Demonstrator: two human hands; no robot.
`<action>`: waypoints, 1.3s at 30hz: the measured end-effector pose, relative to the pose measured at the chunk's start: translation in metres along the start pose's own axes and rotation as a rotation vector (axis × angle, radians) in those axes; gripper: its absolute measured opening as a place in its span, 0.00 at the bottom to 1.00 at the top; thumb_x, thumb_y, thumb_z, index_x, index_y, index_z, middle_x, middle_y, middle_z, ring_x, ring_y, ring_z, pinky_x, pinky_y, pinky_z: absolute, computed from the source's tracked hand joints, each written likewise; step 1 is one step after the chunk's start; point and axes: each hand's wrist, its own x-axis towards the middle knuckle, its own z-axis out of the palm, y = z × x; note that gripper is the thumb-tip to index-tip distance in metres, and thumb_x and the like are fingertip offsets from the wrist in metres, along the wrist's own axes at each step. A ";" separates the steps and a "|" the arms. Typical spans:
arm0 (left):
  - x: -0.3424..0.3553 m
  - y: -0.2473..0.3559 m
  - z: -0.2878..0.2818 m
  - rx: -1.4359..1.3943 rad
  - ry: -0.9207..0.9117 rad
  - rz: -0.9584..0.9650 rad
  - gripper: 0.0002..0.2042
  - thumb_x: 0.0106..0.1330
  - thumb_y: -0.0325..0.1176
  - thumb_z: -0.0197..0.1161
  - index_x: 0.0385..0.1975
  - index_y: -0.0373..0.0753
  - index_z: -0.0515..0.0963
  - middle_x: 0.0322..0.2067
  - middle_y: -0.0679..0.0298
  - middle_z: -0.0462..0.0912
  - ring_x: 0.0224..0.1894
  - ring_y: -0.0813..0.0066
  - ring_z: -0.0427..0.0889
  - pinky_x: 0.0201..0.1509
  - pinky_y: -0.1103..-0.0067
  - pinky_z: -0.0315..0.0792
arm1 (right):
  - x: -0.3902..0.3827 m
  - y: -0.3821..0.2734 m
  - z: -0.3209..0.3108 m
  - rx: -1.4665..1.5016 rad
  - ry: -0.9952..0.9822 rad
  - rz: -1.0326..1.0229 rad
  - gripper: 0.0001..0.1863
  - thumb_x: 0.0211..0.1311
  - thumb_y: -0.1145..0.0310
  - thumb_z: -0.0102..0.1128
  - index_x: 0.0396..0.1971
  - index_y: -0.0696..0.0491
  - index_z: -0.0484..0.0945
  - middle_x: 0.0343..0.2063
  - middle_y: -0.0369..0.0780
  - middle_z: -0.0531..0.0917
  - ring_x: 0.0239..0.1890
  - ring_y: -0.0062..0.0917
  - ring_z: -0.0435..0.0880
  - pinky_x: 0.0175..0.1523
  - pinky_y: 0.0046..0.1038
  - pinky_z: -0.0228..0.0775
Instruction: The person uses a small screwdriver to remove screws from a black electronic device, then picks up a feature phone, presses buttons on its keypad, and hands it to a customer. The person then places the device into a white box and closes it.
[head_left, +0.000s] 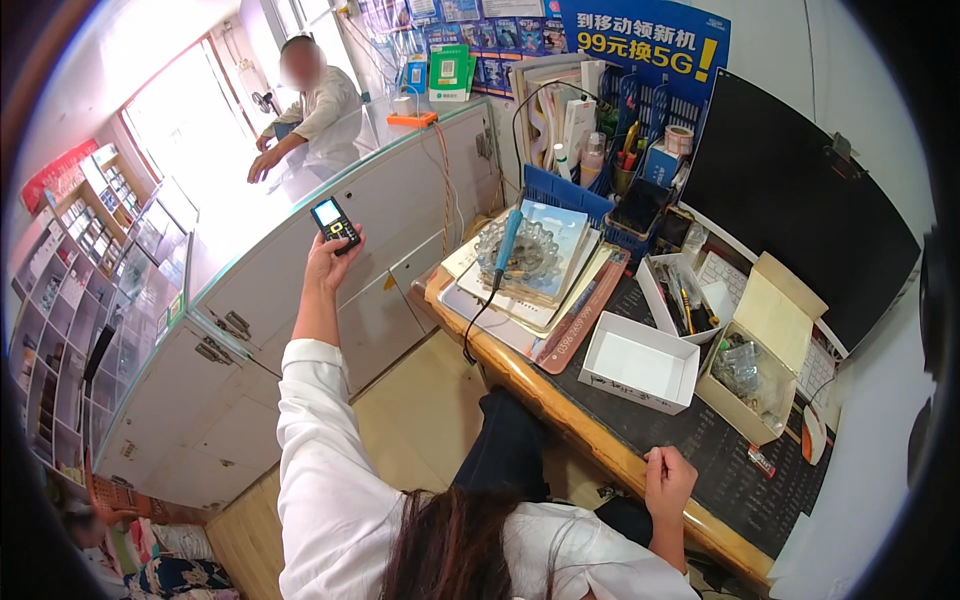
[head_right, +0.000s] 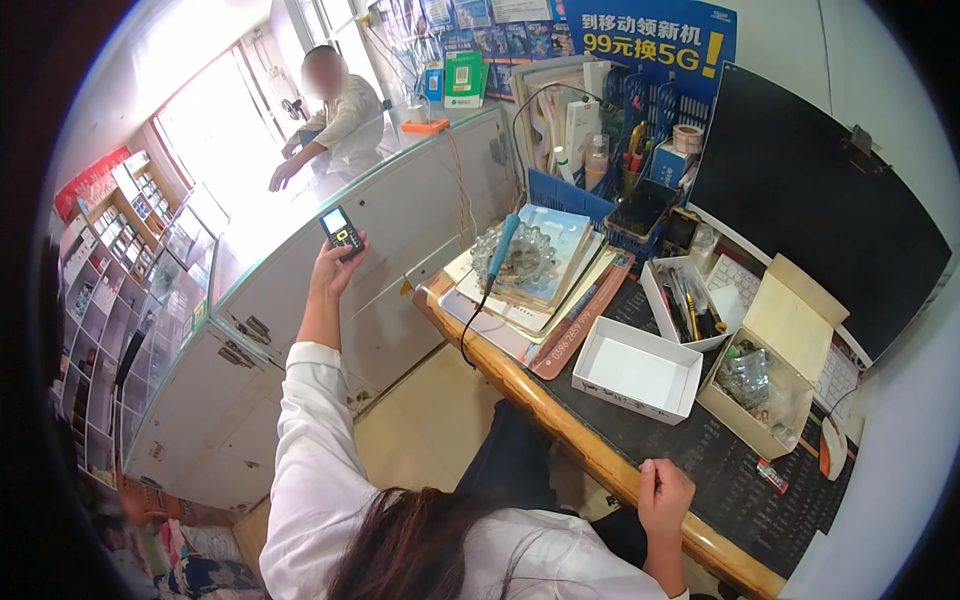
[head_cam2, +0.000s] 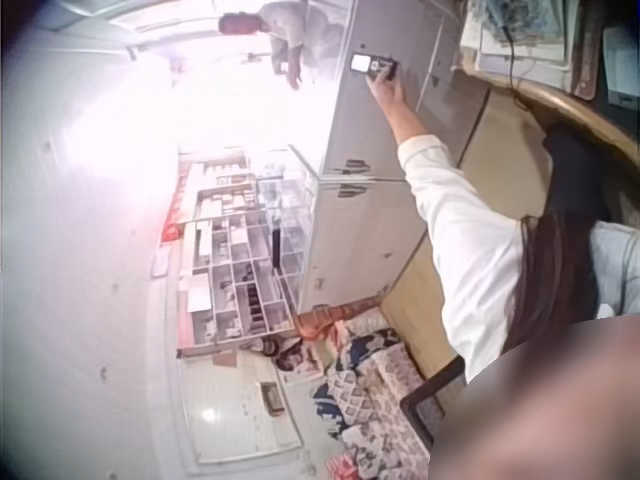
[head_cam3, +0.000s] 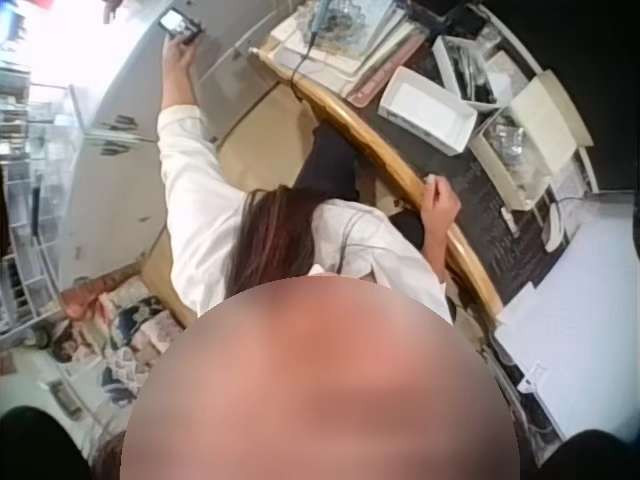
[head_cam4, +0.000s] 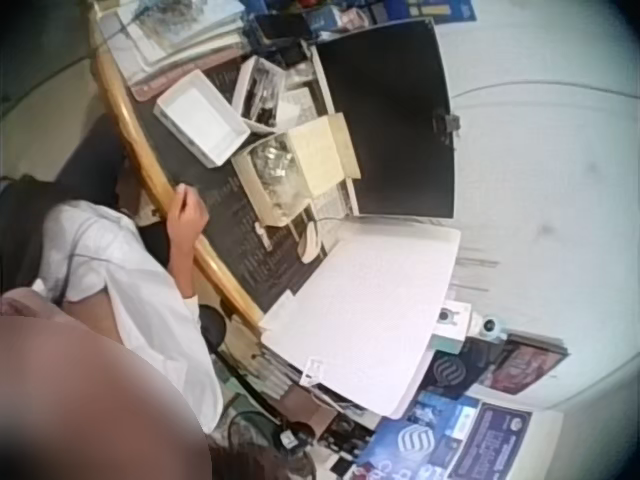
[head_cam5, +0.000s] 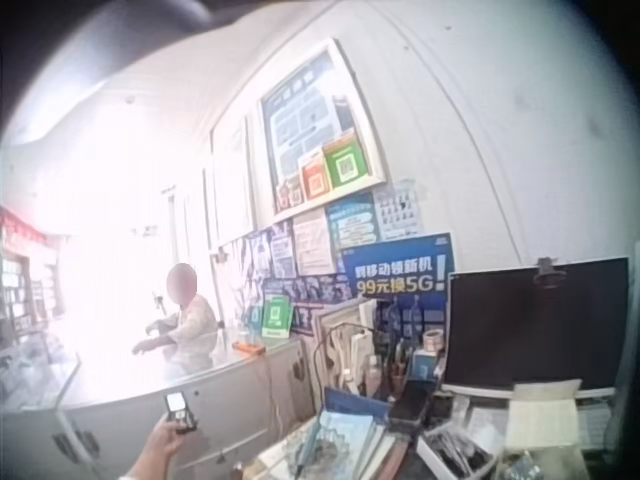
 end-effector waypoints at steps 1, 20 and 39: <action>0.001 0.000 0.000 0.017 -0.001 0.000 0.30 0.60 0.06 0.46 0.65 0.33 0.58 0.59 0.41 0.69 0.63 0.38 0.75 0.65 0.44 0.75 | 0.000 0.000 0.001 0.028 0.000 0.017 0.11 0.68 0.70 0.62 0.25 0.59 0.79 0.17 0.44 0.78 0.18 0.32 0.76 0.27 0.31 0.66; -0.016 -0.001 0.001 0.046 -0.054 0.067 0.35 0.54 0.04 0.48 0.64 0.40 0.66 0.62 0.48 0.72 0.65 0.42 0.73 0.68 0.45 0.73 | 0.001 -0.001 0.001 -0.001 -0.009 0.009 0.12 0.68 0.70 0.61 0.25 0.59 0.78 0.19 0.44 0.80 0.18 0.31 0.77 0.27 0.30 0.67; 0.079 0.039 -0.042 -0.096 -0.165 -0.071 0.27 0.68 0.10 0.45 0.67 0.18 0.53 0.66 0.30 0.62 0.70 0.35 0.65 0.75 0.49 0.65 | 0.006 -0.007 0.000 -0.115 0.022 -0.096 0.09 0.64 0.72 0.64 0.25 0.56 0.77 0.17 0.43 0.77 0.19 0.38 0.78 0.26 0.35 0.66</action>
